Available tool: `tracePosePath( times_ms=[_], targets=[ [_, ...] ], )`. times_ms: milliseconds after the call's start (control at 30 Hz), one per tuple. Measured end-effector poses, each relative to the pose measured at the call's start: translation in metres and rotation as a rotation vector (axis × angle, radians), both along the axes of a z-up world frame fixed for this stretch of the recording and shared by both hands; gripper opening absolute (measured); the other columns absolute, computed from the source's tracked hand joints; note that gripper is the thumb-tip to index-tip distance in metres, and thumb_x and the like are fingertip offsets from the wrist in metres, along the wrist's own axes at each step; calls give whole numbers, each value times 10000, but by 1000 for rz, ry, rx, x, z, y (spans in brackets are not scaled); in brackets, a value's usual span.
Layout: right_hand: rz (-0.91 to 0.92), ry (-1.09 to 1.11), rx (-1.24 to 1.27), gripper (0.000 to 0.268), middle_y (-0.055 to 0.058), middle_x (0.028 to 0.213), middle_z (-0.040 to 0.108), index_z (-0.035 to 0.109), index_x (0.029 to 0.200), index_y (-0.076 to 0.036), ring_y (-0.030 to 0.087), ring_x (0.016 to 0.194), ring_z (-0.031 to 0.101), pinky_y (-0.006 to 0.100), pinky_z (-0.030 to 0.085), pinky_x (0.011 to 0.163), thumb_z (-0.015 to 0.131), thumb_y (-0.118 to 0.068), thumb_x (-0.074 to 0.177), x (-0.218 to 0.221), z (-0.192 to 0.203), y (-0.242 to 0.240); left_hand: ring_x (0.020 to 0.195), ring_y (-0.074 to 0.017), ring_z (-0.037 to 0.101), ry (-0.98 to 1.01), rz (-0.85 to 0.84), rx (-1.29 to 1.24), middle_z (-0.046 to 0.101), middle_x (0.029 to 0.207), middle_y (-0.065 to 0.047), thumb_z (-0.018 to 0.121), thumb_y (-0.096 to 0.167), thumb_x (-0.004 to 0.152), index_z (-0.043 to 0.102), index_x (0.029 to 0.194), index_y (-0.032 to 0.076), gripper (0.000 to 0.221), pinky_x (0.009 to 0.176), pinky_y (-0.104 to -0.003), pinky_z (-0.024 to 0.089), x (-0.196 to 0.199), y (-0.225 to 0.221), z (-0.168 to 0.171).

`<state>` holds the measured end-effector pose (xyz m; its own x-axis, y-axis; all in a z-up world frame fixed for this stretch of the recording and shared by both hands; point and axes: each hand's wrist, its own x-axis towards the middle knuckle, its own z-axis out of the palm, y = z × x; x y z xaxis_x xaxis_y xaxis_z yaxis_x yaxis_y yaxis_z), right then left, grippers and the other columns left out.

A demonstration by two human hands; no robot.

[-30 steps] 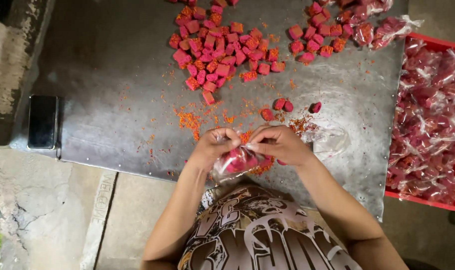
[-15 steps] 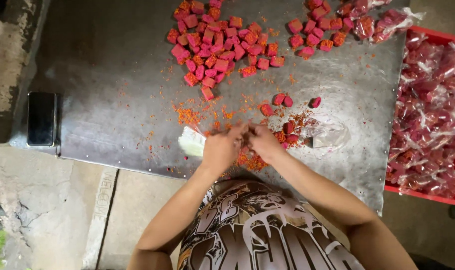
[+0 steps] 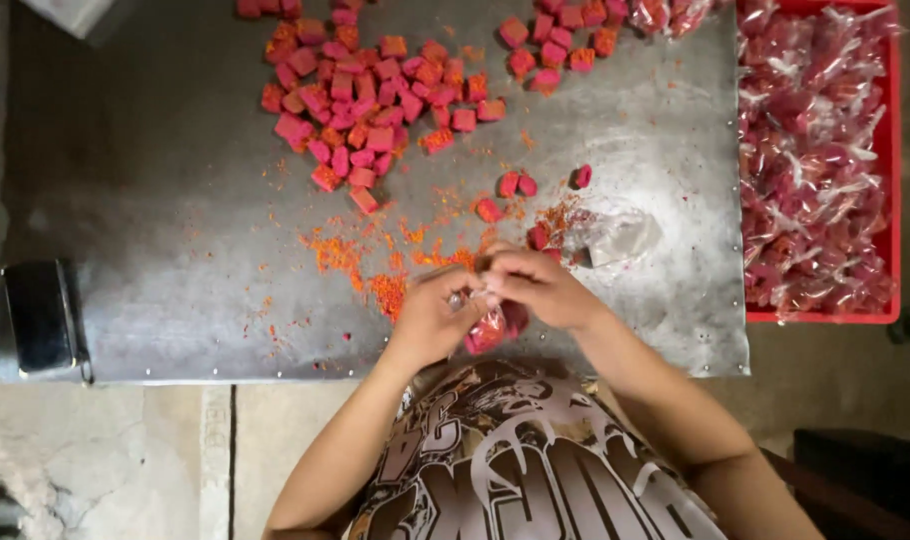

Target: The person packs food pieces into small plastic bags by hand on a metal table and arranges packaged bags in a red crate.

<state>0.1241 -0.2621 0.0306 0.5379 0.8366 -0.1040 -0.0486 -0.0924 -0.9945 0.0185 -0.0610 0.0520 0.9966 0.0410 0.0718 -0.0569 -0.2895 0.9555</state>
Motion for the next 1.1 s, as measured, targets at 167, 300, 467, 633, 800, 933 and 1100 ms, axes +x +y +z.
tracePosePath(
  times_ms=[167, 300, 467, 633, 800, 933, 1100],
  targets=[
    [-348, 716, 272, 110, 127, 1025, 676, 665, 954, -24, 211, 936, 661, 353, 547, 851, 597, -104, 923, -16, -49, -16, 720, -235, 665, -260, 23, 296, 672, 801, -60, 791, 158, 892, 779, 925, 136, 42, 682, -338, 522, 7, -12, 33],
    [-866, 377, -125, 287, 89, 1034, 703, 646, 1071, -86, 197, 932, 668, 367, 562, 813, 425, -264, 1028, 26, -33, -75, 786, -195, 666, -185, -43, 60, 713, 877, -51, 818, 167, 871, 751, 968, 88, 142, 763, -305, 498, 8, -11, 27],
    [-1019, -736, -404, 164, 115, 1228, 662, 659, 1154, -60, 281, 1171, 576, 447, 497, 980, 599, -58, 1002, 50, 26, -125, 902, -155, 627, 1, -89, -481, 674, 953, -42, 790, 128, 923, 644, 939, 68, 158, 814, -298, 506, 7, 4, -17],
    [-190, -354, -313, 671, 135, 1510, 435, 510, 1430, -66, 247, 1340, 444, 417, 411, 1061, 815, -157, 839, -11, -9, -56, 1140, -199, 665, -98, -9, -919, 661, 1197, -90, 750, 131, 988, 425, 828, 129, 362, 994, -357, 550, 16, -5, -31],
    [-449, 32, -94, 184, 50, 853, 675, 671, 1051, -29, 126, 760, 578, 302, 477, 707, 677, -212, 1072, -51, -26, 11, 1233, -146, 613, -109, 177, -748, 612, 1321, -97, 773, 114, 861, 548, 1167, 109, 380, 1037, -321, 518, 11, -11, 3],
    [-403, -337, -122, 192, 25, 837, 627, 654, 1003, -14, 115, 749, 571, 273, 472, 667, 686, -203, 993, -56, 4, 17, 889, -107, 672, 156, 406, -506, 740, 1009, -100, 785, 93, 904, 694, 1259, 54, 368, 779, -258, 549, 7, -17, -4],
    [-475, -417, -290, 333, 17, 711, 603, 689, 844, -12, 133, 654, 560, 278, 440, 620, 654, -284, 1033, -48, 0, 19, 752, -82, 661, 23, 473, -811, 708, 843, -23, 788, 57, 927, 644, 948, 35, 147, 696, -240, 544, 5, -26, -43]
  ],
)
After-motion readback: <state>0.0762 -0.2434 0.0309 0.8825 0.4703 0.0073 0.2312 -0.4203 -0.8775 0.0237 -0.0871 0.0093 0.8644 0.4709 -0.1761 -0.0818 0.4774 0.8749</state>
